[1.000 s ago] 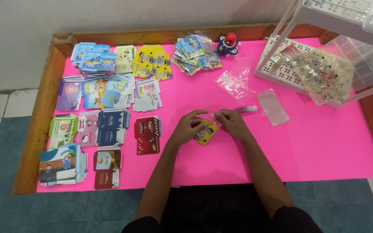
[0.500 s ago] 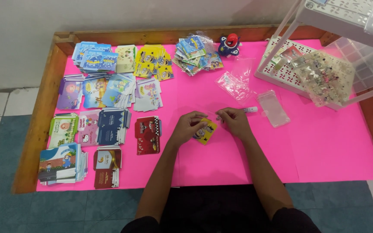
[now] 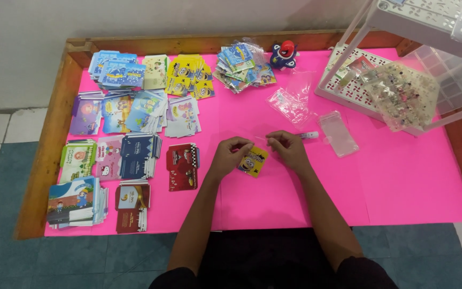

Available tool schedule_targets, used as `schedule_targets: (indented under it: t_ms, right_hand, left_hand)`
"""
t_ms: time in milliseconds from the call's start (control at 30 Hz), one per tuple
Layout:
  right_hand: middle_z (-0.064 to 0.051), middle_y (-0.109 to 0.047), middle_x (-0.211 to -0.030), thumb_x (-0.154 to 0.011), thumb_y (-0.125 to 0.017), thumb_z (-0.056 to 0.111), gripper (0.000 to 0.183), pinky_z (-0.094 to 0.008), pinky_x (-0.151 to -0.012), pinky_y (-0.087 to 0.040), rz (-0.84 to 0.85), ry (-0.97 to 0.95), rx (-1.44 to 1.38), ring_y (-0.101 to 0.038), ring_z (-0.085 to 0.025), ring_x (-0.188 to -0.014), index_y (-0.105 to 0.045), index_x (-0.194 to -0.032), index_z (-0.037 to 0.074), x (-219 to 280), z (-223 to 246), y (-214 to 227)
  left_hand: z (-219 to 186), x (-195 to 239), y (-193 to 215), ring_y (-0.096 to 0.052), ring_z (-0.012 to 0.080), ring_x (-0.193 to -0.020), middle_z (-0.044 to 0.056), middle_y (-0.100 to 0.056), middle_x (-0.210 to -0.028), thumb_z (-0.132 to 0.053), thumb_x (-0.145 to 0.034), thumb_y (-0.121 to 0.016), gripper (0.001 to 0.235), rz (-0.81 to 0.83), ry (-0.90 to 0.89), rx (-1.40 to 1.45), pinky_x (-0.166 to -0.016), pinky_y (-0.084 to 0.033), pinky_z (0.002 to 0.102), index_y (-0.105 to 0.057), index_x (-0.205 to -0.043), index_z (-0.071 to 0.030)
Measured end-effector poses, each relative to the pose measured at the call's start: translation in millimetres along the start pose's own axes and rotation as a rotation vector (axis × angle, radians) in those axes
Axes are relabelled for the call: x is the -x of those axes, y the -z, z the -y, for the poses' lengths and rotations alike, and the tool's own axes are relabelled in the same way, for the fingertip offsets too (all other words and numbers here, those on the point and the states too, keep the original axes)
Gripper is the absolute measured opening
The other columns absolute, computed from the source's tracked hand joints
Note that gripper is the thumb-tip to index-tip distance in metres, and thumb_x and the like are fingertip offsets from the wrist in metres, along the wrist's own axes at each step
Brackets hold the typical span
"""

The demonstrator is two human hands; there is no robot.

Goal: The person is manually packaging small printed cards or stickers into individual clear plastic sleeves.

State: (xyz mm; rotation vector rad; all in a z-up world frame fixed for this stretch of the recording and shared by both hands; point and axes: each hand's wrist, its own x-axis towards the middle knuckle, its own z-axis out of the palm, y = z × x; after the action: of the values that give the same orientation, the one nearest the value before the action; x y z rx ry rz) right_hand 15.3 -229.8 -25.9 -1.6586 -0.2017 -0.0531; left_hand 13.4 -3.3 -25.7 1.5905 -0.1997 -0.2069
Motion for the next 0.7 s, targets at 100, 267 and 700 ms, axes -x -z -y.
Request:
schedule_targets:
  t_ms: [100,267,700]
  right_hand:
    - [-0.011,-0.074,-0.089,-0.091,-0.076,0.014,0.03,-0.028,-0.065,-0.054,0.068,-0.021,-0.076,-0.065,-0.014,-0.077,-0.072,-0.119,0.003,6.9,-0.5,-6.1]
    - [-0.008,-0.068,-0.074,-0.09,-0.078,0.011,0.014,-0.025,-0.057,-0.049,0.117,-0.055,-0.003,-0.06,-0.012,-0.068,-0.078,-0.102,0.004,9.5,6.7,-9.1]
    - [-0.009,-0.067,-0.072,-0.101,-0.071,0.012,0.009,-0.022,-0.057,-0.044,-0.113,0.072,0.001,-0.055,-0.009,-0.062,-0.072,-0.102,0.004,-45.8,25.7,6.6]
  left_hand:
    - [8.1,-5.2,3.9,-0.071,0.0175,-0.096,0.011,-0.077,-0.098,-0.019,-0.098,-0.076,0.017,-0.034,-0.005,0.077,-0.087,-0.06,0.04,-0.079,-0.112,-0.01]
    - [12.3,-8.1,7.6,-0.071,0.0149,-0.097,0.01,-0.077,-0.099,-0.017,-0.099,-0.075,0.016,-0.124,-0.059,0.105,-0.083,-0.062,0.037,-0.079,-0.112,-0.009]
    - [1.7,-8.7,6.2,-0.068,0.0176,-0.096,0.013,-0.069,-0.109,-0.021,-0.11,-0.051,0.028,-0.209,-0.126,0.218,-0.081,-0.06,0.031,-0.066,-0.125,-0.003]
